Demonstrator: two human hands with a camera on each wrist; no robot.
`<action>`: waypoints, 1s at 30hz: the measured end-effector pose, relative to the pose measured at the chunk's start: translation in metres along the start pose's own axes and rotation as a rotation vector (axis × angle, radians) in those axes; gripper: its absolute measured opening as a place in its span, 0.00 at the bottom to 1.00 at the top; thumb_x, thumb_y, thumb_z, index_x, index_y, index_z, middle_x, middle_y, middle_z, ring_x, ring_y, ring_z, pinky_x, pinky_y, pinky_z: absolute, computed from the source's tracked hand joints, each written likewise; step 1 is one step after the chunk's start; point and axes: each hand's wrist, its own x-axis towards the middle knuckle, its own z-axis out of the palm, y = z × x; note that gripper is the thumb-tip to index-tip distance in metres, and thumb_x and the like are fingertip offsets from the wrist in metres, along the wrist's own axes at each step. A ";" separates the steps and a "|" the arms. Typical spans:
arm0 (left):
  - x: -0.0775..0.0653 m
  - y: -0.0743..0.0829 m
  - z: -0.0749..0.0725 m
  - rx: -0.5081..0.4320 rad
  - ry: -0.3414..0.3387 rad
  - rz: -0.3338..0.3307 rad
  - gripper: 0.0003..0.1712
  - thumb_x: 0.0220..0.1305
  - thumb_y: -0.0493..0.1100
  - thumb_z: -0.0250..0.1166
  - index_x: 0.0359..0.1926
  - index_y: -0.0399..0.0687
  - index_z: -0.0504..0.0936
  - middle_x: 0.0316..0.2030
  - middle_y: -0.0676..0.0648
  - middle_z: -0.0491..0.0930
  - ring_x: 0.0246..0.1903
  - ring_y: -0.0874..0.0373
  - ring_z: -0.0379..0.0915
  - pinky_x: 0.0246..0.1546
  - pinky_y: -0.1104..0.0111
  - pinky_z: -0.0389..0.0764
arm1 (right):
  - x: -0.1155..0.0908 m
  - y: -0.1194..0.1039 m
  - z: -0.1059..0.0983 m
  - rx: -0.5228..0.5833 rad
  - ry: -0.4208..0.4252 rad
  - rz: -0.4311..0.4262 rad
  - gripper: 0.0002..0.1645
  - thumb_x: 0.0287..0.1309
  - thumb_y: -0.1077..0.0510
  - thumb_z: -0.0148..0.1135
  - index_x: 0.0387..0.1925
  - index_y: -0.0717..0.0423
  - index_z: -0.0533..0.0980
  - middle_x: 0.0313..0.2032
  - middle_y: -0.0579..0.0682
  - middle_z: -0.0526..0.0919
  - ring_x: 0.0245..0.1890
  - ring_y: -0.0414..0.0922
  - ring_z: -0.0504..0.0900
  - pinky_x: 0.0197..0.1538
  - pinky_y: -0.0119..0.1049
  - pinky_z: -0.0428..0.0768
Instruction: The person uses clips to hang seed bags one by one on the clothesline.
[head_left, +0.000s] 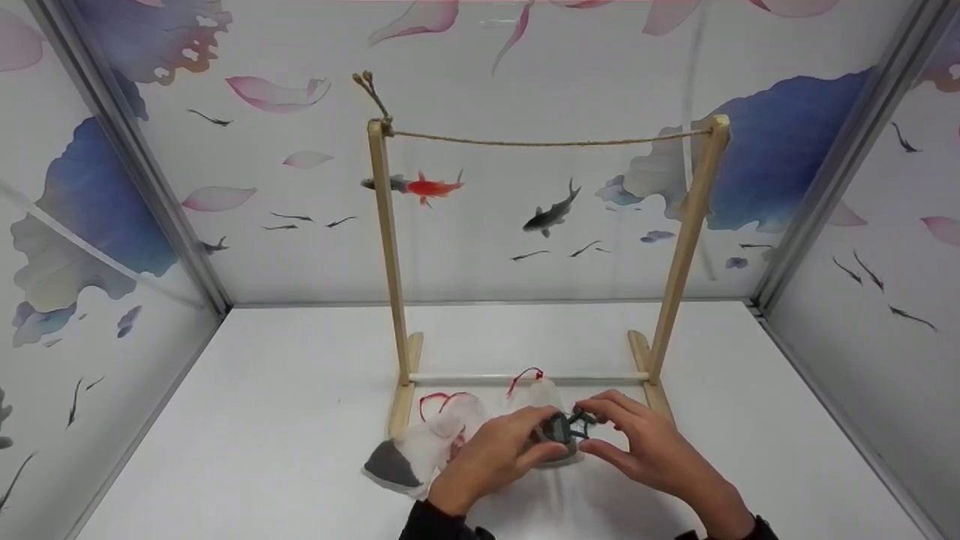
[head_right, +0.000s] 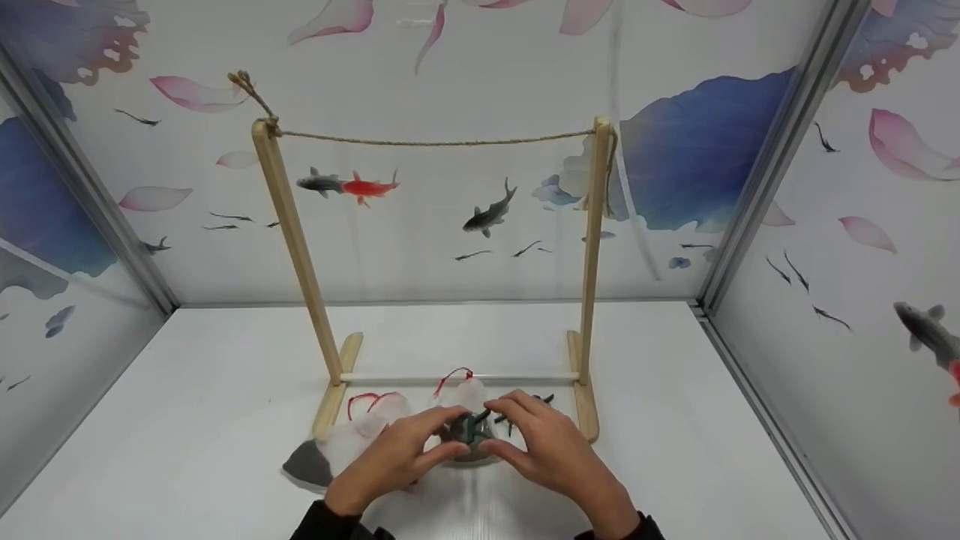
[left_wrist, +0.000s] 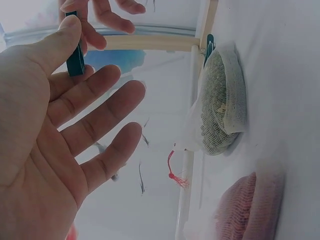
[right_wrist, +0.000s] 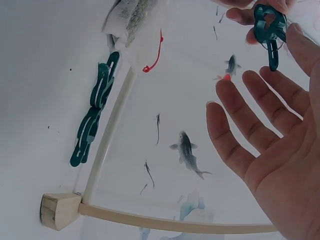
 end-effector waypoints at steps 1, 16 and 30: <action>0.000 0.000 0.000 -0.010 0.000 0.004 0.28 0.74 0.58 0.56 0.67 0.49 0.74 0.55 0.54 0.81 0.50 0.68 0.77 0.51 0.71 0.78 | 0.000 -0.001 0.000 0.016 0.005 -0.003 0.25 0.63 0.45 0.70 0.60 0.42 0.77 0.51 0.34 0.79 0.43 0.33 0.80 0.40 0.35 0.83; -0.001 -0.001 0.007 -0.025 0.048 -0.006 0.27 0.74 0.56 0.60 0.67 0.48 0.74 0.49 0.53 0.82 0.43 0.65 0.80 0.44 0.77 0.78 | -0.001 -0.003 -0.004 0.156 0.079 -0.019 0.18 0.61 0.58 0.72 0.51 0.44 0.79 0.44 0.37 0.82 0.38 0.36 0.82 0.37 0.33 0.83; -0.003 -0.024 0.009 0.155 0.297 -0.215 0.28 0.68 0.47 0.69 0.63 0.38 0.76 0.48 0.44 0.83 0.44 0.51 0.82 0.43 0.60 0.82 | 0.002 0.004 -0.014 0.101 0.211 -0.080 0.21 0.50 0.67 0.77 0.44 0.45 0.83 0.40 0.40 0.85 0.36 0.37 0.84 0.40 0.24 0.80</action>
